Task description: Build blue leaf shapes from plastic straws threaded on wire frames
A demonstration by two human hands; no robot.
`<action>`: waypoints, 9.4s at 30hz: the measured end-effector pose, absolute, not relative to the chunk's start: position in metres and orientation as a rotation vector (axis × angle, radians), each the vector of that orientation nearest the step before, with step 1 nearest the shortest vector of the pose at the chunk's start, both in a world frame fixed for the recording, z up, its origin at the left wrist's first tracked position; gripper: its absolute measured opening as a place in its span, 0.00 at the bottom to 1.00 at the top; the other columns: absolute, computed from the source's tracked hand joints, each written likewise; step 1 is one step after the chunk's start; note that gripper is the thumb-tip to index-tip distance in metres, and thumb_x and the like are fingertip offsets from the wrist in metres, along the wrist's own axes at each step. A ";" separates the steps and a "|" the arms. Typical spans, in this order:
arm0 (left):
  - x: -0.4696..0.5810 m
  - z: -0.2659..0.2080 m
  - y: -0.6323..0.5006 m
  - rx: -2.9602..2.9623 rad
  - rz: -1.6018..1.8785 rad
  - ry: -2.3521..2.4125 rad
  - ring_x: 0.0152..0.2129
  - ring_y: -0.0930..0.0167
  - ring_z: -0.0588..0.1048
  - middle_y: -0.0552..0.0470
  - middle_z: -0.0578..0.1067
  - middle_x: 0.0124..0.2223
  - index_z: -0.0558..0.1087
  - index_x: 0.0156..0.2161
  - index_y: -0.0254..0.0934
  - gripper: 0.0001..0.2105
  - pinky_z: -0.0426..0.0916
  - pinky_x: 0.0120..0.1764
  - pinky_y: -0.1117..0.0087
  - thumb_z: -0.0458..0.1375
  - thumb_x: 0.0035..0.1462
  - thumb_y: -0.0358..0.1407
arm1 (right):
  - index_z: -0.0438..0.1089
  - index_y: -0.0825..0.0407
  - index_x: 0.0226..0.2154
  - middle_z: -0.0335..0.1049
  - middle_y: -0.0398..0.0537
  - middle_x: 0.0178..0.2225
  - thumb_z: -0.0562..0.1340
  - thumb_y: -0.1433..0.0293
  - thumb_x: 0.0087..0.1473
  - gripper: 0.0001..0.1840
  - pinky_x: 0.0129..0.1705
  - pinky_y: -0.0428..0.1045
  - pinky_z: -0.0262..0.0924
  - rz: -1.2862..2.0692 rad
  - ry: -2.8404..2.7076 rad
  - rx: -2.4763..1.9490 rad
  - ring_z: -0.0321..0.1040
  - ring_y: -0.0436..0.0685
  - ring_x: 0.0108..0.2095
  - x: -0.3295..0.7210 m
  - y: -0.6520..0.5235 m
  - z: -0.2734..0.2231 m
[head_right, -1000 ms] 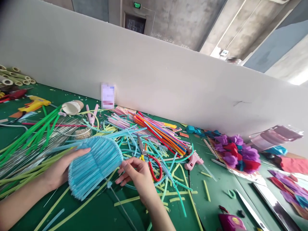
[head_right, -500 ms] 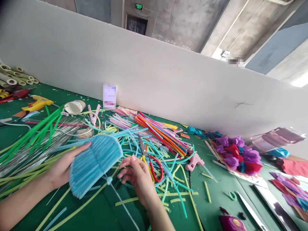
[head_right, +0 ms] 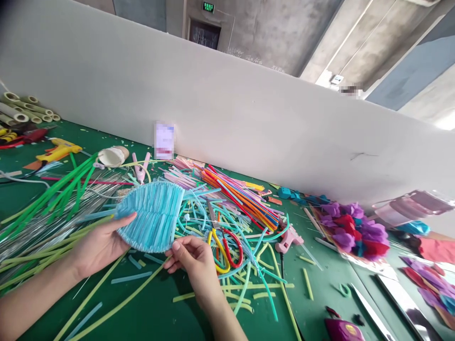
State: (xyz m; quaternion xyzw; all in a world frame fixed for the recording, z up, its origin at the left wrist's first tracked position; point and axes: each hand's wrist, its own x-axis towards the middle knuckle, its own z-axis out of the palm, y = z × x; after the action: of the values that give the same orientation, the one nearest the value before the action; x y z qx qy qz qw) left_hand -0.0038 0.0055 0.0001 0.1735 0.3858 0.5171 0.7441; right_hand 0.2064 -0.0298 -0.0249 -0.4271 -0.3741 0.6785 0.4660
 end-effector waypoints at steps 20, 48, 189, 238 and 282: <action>0.007 -0.010 -0.011 0.804 0.841 0.930 0.43 0.52 0.82 0.45 0.84 0.45 0.74 0.58 0.42 0.29 0.80 0.42 0.58 0.71 0.50 0.36 | 0.67 0.54 0.26 0.72 0.43 0.22 0.72 0.53 0.48 0.23 0.23 0.44 0.63 1.546 -0.931 -1.111 0.69 0.49 0.20 0.200 -0.034 -0.029; 0.022 0.011 -0.021 0.932 0.884 1.008 0.38 0.51 0.83 0.49 0.85 0.40 0.74 0.58 0.45 0.31 0.80 0.40 0.52 0.71 0.46 0.35 | 0.68 0.53 0.26 0.65 0.39 0.19 0.70 0.53 0.50 0.21 0.22 0.42 0.56 1.488 -0.886 -1.151 0.60 0.46 0.20 0.213 -0.026 -0.028; 0.026 -0.008 0.021 0.720 1.292 1.043 0.29 0.67 0.78 0.50 0.81 0.32 0.78 0.39 0.36 0.21 0.70 0.32 0.71 0.73 0.43 0.46 | 0.76 0.49 0.44 0.65 0.40 0.24 0.66 0.45 0.51 0.28 0.26 0.46 0.63 1.430 -0.952 -1.233 0.61 0.51 0.24 0.227 -0.014 -0.023; 0.026 -0.023 0.017 0.344 1.110 0.637 0.32 0.69 0.82 0.45 0.83 0.38 0.78 0.43 0.32 0.10 0.78 0.35 0.71 0.54 0.66 0.32 | 0.63 0.46 0.32 0.79 0.48 0.33 0.67 0.53 0.47 0.18 0.33 0.54 0.69 1.237 -0.464 -1.010 0.77 0.63 0.37 0.232 0.019 -0.043; 0.004 -0.014 0.030 0.247 1.371 0.748 0.29 0.69 0.82 0.49 0.85 0.36 0.79 0.44 0.35 0.07 0.79 0.34 0.69 0.60 0.63 0.32 | 0.77 0.51 0.30 0.78 0.47 0.29 0.73 0.54 0.46 0.18 0.31 0.48 0.67 1.296 -0.784 -0.974 0.73 0.54 0.30 0.211 -0.005 -0.032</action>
State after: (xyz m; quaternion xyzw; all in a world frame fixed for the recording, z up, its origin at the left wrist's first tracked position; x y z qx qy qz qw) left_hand 0.0038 0.0296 -0.0144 0.1111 0.3362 0.6162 0.7035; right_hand 0.2114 -0.0054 -0.0317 -0.4239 -0.3412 0.5638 0.6213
